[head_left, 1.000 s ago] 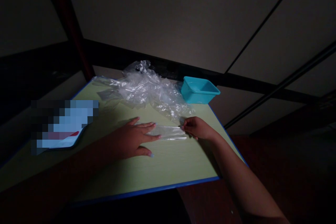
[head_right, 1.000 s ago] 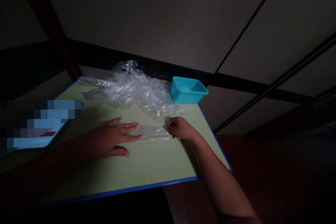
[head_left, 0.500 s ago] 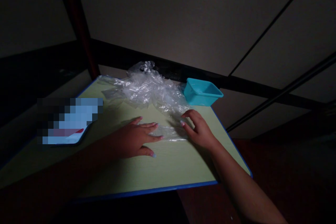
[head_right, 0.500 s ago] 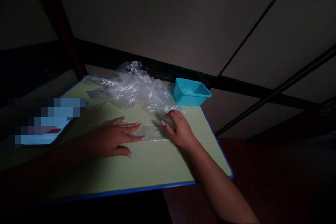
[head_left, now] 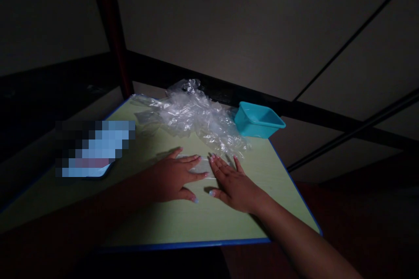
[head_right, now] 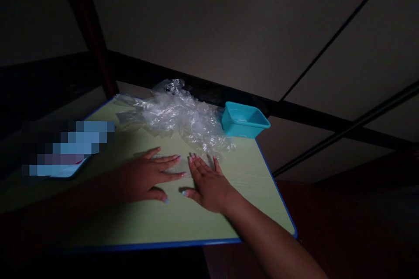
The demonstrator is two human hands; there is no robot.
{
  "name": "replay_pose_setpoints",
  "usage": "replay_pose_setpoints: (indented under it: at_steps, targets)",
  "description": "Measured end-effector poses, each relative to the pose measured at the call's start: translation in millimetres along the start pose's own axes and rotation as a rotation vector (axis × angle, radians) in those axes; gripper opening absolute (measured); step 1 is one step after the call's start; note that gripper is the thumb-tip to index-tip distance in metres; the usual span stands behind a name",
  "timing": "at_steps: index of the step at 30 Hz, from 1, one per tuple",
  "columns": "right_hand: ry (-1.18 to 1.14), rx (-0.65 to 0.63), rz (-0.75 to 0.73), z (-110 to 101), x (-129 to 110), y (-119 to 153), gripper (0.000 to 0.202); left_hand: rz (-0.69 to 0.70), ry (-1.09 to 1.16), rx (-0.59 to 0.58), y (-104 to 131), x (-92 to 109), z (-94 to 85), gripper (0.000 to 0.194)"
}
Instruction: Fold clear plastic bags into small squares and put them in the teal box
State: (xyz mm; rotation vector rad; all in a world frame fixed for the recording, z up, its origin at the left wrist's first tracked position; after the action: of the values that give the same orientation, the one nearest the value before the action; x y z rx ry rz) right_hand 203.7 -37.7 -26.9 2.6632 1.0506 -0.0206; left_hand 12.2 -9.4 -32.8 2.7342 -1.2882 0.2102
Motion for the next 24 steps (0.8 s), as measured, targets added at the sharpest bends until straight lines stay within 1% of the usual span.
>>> replay_pose_setpoints:
  at_steps: [4, 8, 12, 15, 18, 20, 22, 24]
  targets:
    - [0.0, -0.04, 0.061, -1.6, -2.3, 4.9, 0.085, -0.003, -0.004, -0.029, 0.2, 0.9, -1.9, 0.063]
    - [-0.005, -0.072, 0.112, -2.3, -3.7, 10.9, 0.088, 0.002, 0.009, -0.023, -0.4, -0.2, -2.9, 0.062]
    - [0.001, -0.068, 0.154, -1.9, -1.6, 16.9, 0.089, -0.009, 0.008, -0.045, -1.3, -0.6, -2.2, 0.069]
    - [0.002, -0.016, 0.137, -1.1, 0.7, 16.4, 0.086, 0.001, -0.006, -0.022, -1.0, -0.4, -0.5, 0.072]
    - [0.0, 0.109, 0.094, -1.8, 1.1, 9.7, 0.08, 0.017, -0.039, 0.019, 0.1, -0.9, 2.4, 0.067]
    - [-0.009, 0.179, 0.073, -1.7, 0.5, 4.0, 0.077, 0.017, -0.061, 0.015, 0.4, -1.6, 4.4, 0.064]
    - [-0.023, 0.191, 0.029, 0.1, -0.9, -0.7, 0.074, 0.014, -0.066, 0.008, 0.1, -2.0, 4.9, 0.064]
    - [-0.039, 0.166, -0.006, 2.8, -2.0, -3.2, 0.072, 0.011, -0.067, -0.003, -0.7, -1.5, 4.0, 0.064]
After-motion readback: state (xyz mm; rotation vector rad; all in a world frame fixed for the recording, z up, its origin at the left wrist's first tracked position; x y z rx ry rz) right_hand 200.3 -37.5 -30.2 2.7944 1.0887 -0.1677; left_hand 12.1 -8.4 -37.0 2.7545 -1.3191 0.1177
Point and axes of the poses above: each hand's wrist, its own y-axis away from the middle knuckle, its own z-axis out of the palm, x = y × z, the point moved 3 cm from there along -y, towards the middle knuckle, and after that the axes turned 7 degrees about -z, right-handed, at the moved point
